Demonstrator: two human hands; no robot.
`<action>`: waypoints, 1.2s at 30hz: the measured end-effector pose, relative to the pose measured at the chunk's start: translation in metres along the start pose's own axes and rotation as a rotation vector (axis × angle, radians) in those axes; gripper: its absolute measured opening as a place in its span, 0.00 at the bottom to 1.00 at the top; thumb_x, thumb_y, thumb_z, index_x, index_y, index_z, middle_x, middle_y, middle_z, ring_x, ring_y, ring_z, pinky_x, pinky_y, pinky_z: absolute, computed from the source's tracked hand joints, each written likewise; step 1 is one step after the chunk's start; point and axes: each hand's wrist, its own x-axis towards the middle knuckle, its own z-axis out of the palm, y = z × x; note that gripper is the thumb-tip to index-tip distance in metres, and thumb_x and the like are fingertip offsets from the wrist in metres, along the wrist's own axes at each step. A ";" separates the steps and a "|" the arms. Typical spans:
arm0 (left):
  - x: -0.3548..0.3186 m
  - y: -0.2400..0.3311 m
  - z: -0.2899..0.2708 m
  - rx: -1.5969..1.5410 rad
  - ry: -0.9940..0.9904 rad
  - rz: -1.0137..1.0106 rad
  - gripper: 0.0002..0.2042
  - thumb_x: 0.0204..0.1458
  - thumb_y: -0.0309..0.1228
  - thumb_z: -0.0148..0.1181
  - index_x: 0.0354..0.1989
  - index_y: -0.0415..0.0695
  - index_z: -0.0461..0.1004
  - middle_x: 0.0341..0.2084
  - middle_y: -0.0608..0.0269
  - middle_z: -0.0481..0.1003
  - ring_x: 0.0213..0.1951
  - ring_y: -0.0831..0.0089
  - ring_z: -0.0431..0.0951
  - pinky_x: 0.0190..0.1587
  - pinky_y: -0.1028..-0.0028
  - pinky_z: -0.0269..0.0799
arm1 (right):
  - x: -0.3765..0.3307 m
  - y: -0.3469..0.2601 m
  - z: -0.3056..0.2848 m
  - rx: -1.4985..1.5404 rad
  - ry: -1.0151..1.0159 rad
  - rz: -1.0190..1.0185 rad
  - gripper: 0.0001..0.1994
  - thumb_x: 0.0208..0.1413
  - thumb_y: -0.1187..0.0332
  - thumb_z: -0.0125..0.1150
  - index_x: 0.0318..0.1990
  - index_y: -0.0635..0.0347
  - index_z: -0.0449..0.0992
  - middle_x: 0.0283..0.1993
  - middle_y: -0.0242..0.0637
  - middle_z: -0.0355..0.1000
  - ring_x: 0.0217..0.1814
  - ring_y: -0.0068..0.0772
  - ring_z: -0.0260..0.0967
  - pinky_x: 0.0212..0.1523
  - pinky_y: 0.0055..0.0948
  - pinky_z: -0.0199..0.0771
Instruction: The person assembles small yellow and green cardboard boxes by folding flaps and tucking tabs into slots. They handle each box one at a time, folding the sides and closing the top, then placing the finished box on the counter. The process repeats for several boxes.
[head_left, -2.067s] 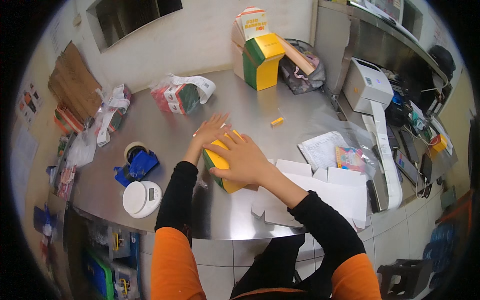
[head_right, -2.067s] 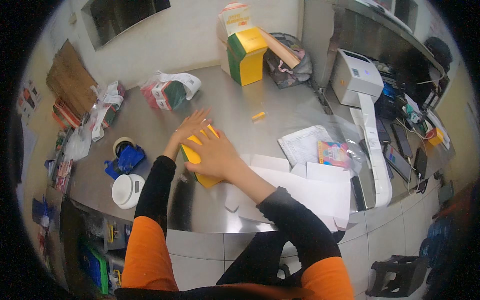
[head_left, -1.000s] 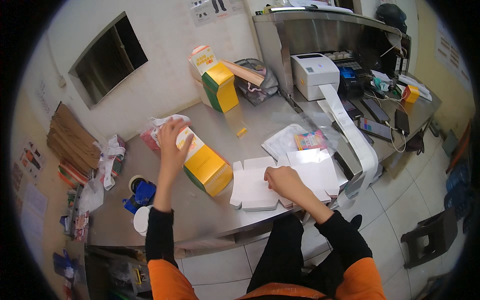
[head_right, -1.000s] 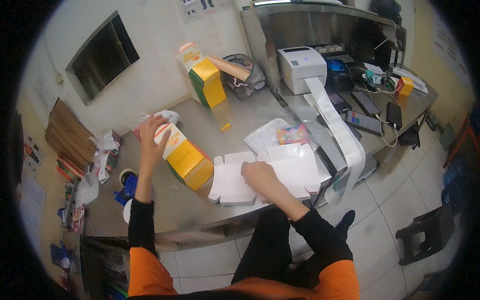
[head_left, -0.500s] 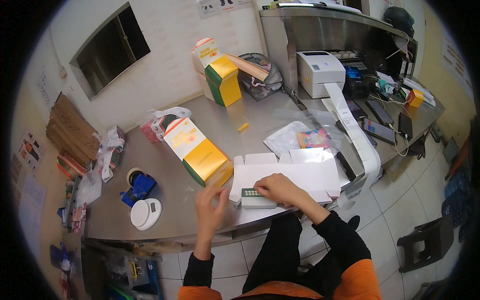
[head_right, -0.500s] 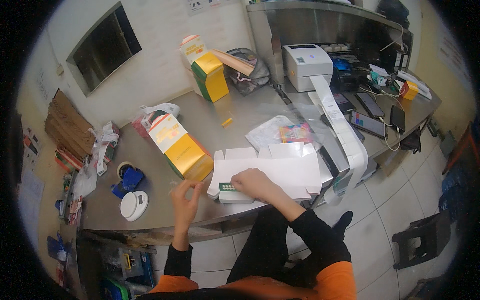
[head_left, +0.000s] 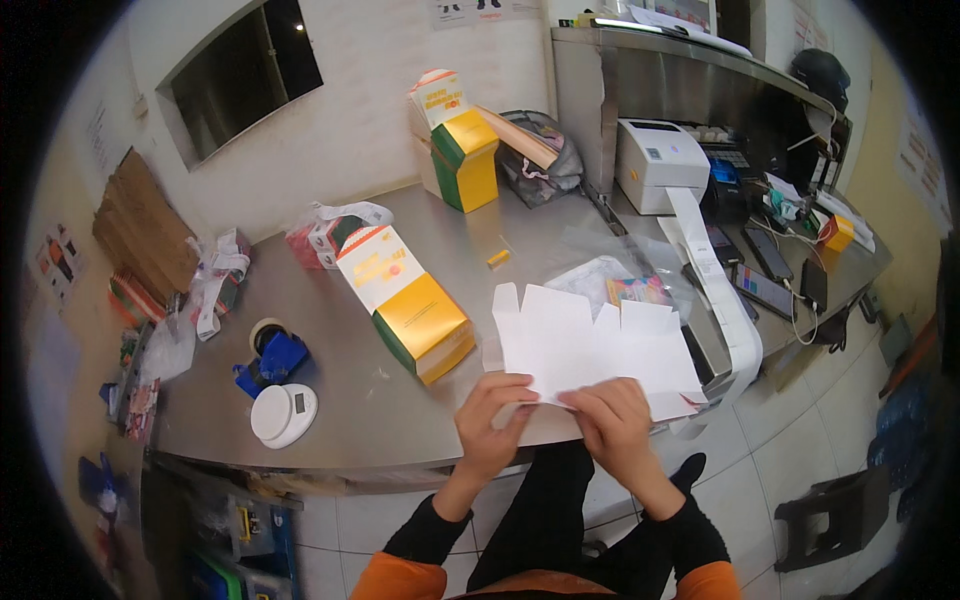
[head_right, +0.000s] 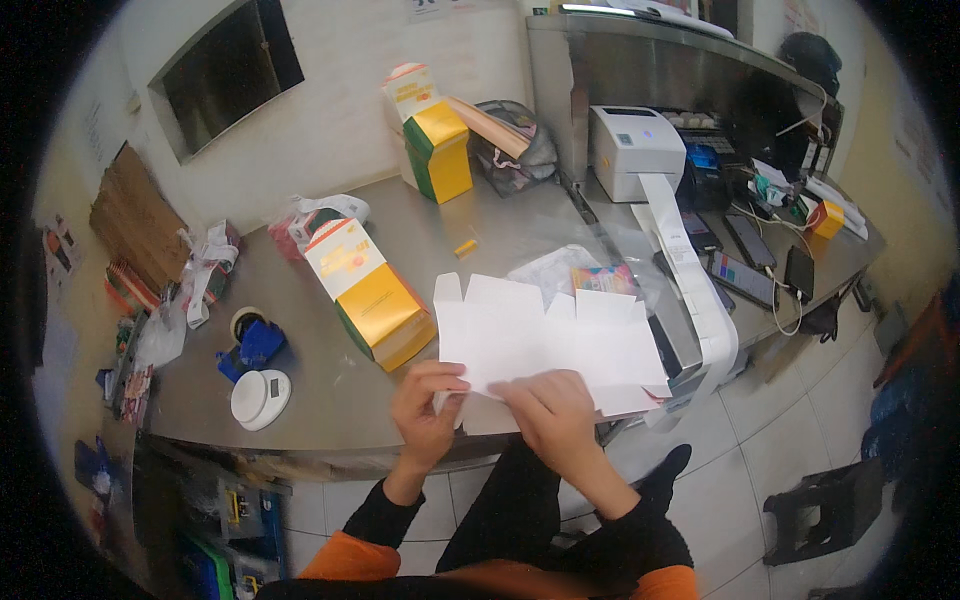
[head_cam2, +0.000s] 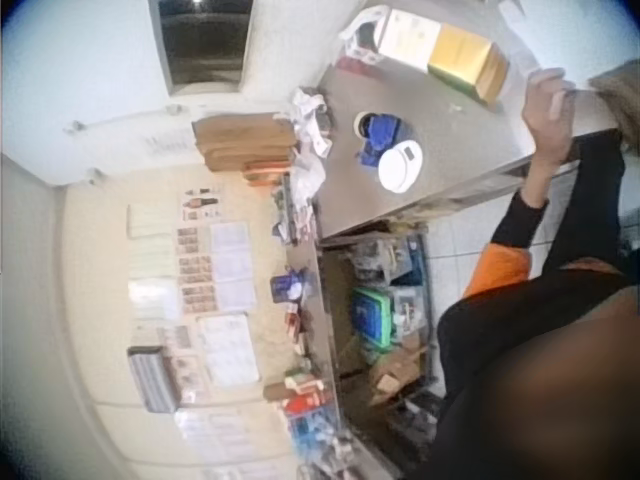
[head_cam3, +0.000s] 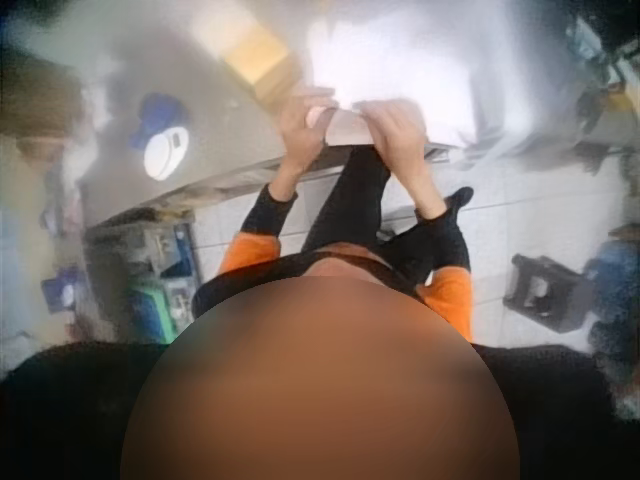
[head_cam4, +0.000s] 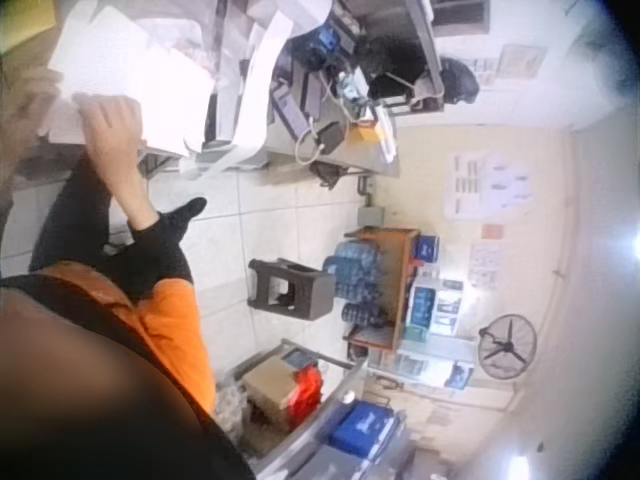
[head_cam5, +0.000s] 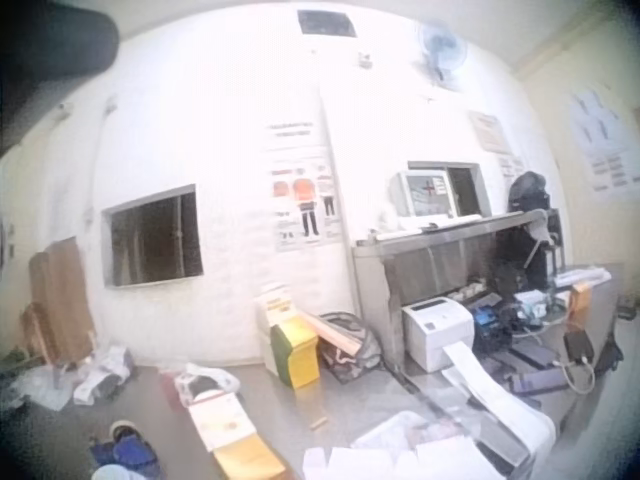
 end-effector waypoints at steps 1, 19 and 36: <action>0.004 0.011 0.004 0.003 -0.010 0.057 0.04 0.46 0.26 0.61 0.30 0.44 0.74 0.36 0.61 0.75 0.43 0.65 0.73 0.45 0.66 0.67 | -0.005 -0.004 -0.004 -0.037 0.111 -0.063 0.10 0.42 0.72 0.63 0.35 0.48 0.75 0.38 0.23 0.71 0.36 0.29 0.69 0.42 0.35 0.59; -0.041 0.129 0.080 -0.339 -0.497 0.232 0.06 0.43 0.32 0.56 0.23 0.43 0.72 0.18 0.64 0.69 0.22 0.66 0.69 0.30 0.68 0.63 | -0.103 -0.067 -0.143 0.025 0.347 0.099 0.02 0.46 0.76 0.61 0.28 0.62 0.74 0.30 0.43 0.73 0.30 0.41 0.69 0.31 0.37 0.66; -0.089 0.062 0.078 -0.262 -0.578 -0.084 0.06 0.51 0.27 0.52 0.27 0.40 0.74 0.23 0.61 0.76 0.23 0.66 0.73 0.30 0.69 0.61 | -0.097 -0.079 -0.109 0.304 0.034 0.829 0.03 0.47 0.80 0.62 0.31 0.66 0.76 0.38 0.44 0.76 0.33 0.34 0.75 0.30 0.21 0.73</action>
